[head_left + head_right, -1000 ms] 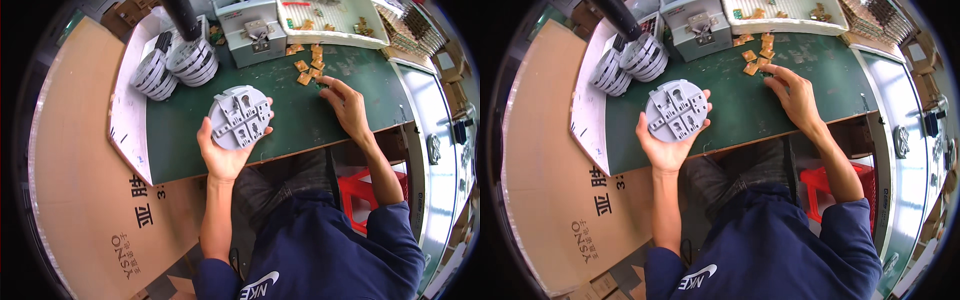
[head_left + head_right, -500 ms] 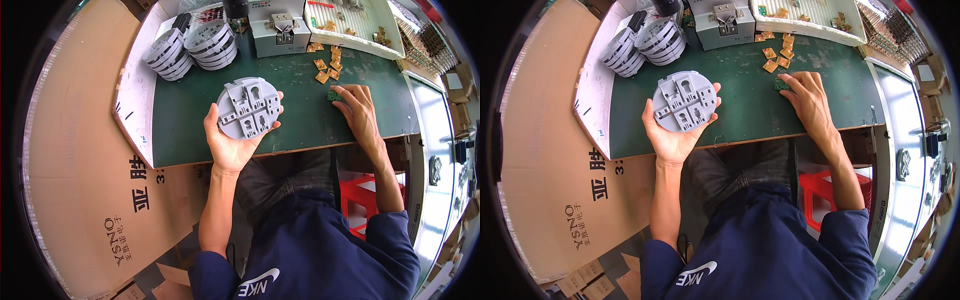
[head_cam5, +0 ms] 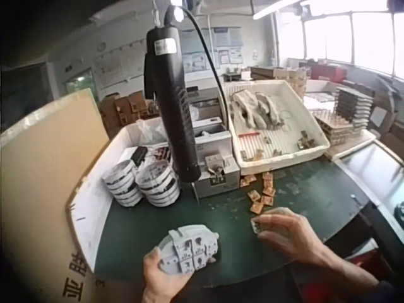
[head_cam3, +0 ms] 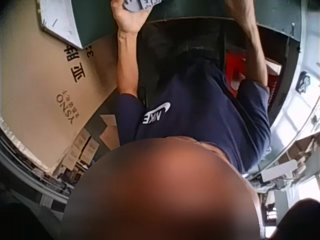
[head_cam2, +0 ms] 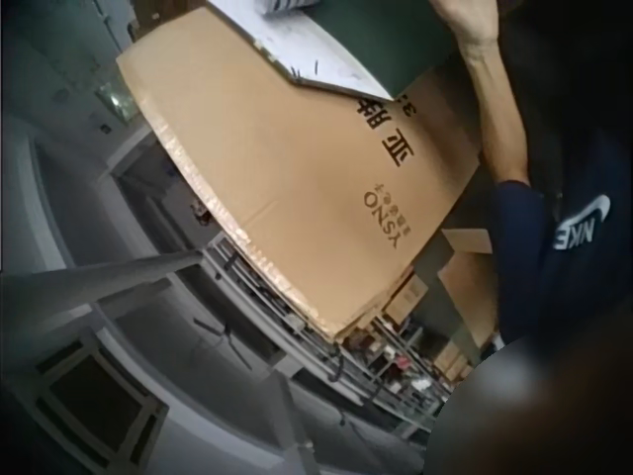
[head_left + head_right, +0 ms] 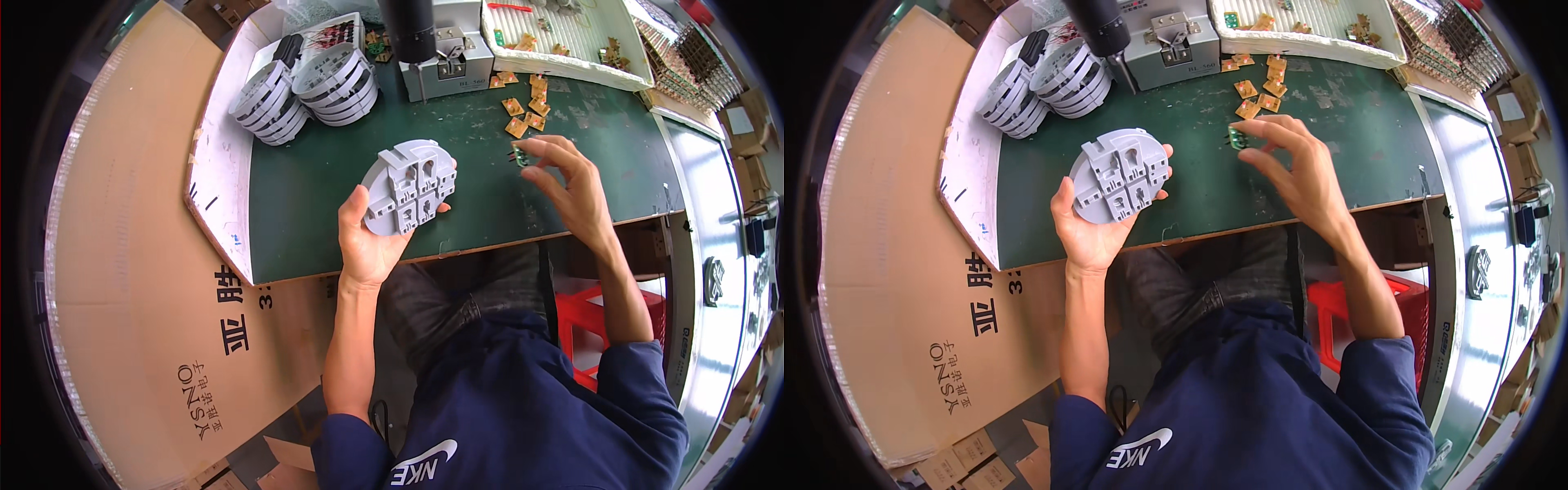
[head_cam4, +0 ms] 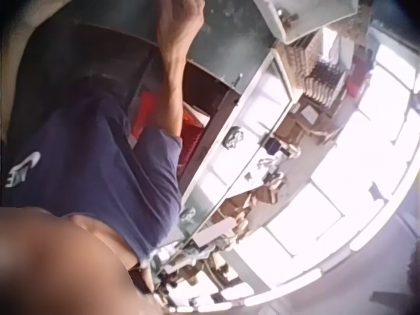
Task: Assembling mechanical components into a circular housing base and securing them using an electric power screwdriver.
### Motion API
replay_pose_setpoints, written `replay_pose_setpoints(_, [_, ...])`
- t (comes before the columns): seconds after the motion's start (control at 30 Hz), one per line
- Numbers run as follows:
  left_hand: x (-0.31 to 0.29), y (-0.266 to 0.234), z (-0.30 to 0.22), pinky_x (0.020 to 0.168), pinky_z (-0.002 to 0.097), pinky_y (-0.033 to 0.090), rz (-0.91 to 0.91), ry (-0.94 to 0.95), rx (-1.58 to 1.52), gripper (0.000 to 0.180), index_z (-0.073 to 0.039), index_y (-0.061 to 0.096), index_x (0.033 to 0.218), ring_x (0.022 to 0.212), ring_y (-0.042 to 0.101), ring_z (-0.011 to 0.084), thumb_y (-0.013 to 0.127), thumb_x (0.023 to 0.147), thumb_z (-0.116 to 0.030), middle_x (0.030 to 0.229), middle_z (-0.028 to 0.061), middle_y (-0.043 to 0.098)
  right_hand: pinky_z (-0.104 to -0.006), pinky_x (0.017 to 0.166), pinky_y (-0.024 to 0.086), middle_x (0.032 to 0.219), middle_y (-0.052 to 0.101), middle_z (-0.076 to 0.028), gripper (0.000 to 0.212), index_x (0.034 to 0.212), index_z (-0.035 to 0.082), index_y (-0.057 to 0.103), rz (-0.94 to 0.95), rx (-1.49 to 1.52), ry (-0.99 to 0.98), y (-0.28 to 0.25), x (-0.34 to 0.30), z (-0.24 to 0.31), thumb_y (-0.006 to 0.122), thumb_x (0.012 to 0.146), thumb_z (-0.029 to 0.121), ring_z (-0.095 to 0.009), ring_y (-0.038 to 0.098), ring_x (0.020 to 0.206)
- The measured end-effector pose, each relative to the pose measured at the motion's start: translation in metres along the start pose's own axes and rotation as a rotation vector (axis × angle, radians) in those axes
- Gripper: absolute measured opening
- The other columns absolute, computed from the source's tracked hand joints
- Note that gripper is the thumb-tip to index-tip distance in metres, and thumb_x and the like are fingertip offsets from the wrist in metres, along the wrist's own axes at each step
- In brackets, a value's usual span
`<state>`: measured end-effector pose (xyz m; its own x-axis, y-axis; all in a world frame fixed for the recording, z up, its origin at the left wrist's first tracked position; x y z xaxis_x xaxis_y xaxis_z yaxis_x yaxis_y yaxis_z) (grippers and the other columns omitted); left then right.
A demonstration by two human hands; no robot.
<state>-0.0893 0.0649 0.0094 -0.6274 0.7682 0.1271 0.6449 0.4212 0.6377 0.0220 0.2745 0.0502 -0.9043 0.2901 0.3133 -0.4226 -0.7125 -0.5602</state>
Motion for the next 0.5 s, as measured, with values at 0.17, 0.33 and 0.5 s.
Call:
replay_pose_setpoints(0.17, [0.004, 0.004, 0.001, 0.109, 0.0455, 0.046, 0.016, 0.004, 0.471, 0.092, 0.010, 0.046, 0.148, 0.132, 0.058, 0.0366, 0.053, 0.095, -0.065, 0.151, 0.0265, 0.050, -0.0281, 0.101, 0.049, 0.128, 0.069, -0.005, 0.038, 0.135, -0.002, 0.064, 0.128, 0.561, 0.205, 0.022, 0.001, -0.008, 0.070, 0.099, 0.011, -0.012, 0.062, 0.113])
replay_pose_setpoints(0.33, [0.017, 0.028, -0.005, 0.111, 0.0471, 0.042, -0.027, 0.286, 1.500, 0.069, -0.005, 0.065, 0.137, 0.137, 0.045, 0.0394, 0.084, 0.077, -0.034, 0.153, 0.0256, 0.046, -0.0320, 0.104, 0.051, 0.128, 0.070, -0.008, 0.040, 0.135, -0.003, 0.063, 0.158, 0.686, 0.195, 0.035, 0.002, -0.010, 0.070, 0.099, 0.014, -0.014, 0.064, 0.117])
replay_pose_setpoints(0.5, [0.016, 0.043, -0.002, 0.117, 0.0529, 0.033, -0.027, 0.364, 1.611, 0.072, -0.008, 0.066, 0.135, 0.143, 0.039, 0.0404, 0.086, 0.078, -0.048, 0.157, 0.0225, 0.043, -0.0312, 0.103, 0.051, 0.125, 0.071, -0.007, 0.040, 0.134, -0.002, 0.064, 0.140, 0.717, 0.192, 0.039, -0.001, -0.012, 0.072, 0.097, 0.010, -0.013, 0.065, 0.113])
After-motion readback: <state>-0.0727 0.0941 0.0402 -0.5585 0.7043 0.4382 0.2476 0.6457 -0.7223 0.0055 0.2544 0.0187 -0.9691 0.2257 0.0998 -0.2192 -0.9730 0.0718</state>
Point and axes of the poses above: each hand's wrist, its own x-axis towards the middle knuckle, its own y-axis out of the palm, z = x × y, the point moved 8 cm from there along x, towards the middle knuckle
